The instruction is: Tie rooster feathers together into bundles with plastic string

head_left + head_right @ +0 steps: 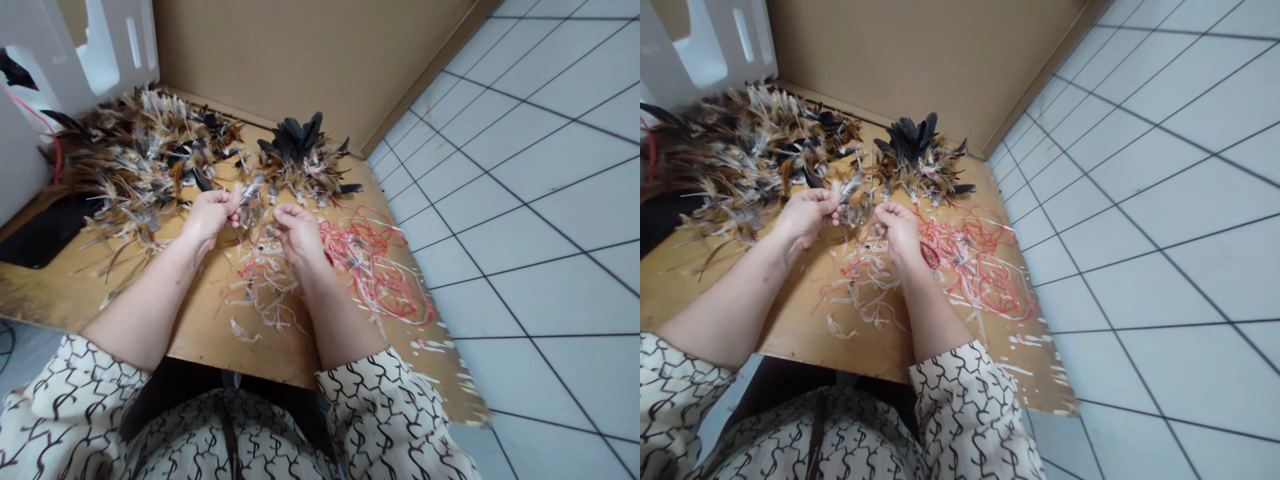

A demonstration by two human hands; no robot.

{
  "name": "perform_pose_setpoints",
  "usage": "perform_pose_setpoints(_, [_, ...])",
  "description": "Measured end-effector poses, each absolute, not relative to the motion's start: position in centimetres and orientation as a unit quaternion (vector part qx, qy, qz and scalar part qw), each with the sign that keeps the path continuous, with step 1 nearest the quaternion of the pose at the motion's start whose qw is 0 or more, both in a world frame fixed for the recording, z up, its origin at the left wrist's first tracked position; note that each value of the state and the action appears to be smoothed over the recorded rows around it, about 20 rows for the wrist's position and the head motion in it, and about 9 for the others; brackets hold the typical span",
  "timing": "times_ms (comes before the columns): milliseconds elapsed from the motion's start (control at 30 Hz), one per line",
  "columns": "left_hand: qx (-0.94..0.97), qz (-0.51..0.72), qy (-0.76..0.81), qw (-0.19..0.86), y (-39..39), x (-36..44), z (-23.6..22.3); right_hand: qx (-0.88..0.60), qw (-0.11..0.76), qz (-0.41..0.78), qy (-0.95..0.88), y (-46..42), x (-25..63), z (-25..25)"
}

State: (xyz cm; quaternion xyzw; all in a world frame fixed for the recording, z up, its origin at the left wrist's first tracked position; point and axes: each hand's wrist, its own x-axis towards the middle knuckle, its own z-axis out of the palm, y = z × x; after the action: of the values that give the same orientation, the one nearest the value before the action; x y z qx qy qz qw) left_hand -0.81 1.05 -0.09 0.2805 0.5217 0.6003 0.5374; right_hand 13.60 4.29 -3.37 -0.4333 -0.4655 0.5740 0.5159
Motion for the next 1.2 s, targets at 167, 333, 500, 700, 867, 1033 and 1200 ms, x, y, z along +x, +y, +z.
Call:
perform_pose_setpoints(167, [0.285, 0.597, 0.519, 0.542, 1.0, -0.6, -0.1, -0.532, 0.413, 0.315, -0.669, 5.5, 14.2, -4.7])
perform_pose_setpoints(333, [0.291, 0.591, 0.521, 0.543, 0.9, -0.4, -0.3, -0.56, 0.249, 0.133, -0.779, 5.7, 13.7, -4.9])
perform_pose_setpoints(500, [0.292, 0.588, 0.527, 0.54, 1.0, -0.3, -0.3, -0.554, 0.2, 0.095, -0.802, 5.4, 13.6, -4.6])
perform_pose_setpoints(700, [0.29, 0.605, 0.523, 0.526, 1.1, -0.4, -0.4, -0.52, 0.287, 0.079, -0.8, 4.5, 14.4, -3.3])
perform_pose_setpoints(867, [0.311, 0.605, 0.527, 0.509, 0.9, 0.0, -0.7, -0.442, 0.287, 0.064, -0.847, 2.8, 13.6, -2.0])
perform_pose_setpoints(1033, [0.349, 0.582, 0.537, 0.5, 0.8, 0.5, -1.0, -0.439, 0.269, 0.046, -0.856, 1.9, 12.9, -1.8])
perform_pose_setpoints(1200, [0.362, 0.576, 0.543, 0.493, 0.8, 0.5, -1.1, -0.456, 0.28, 0.058, -0.843, 2.0, 12.9, -2.0])
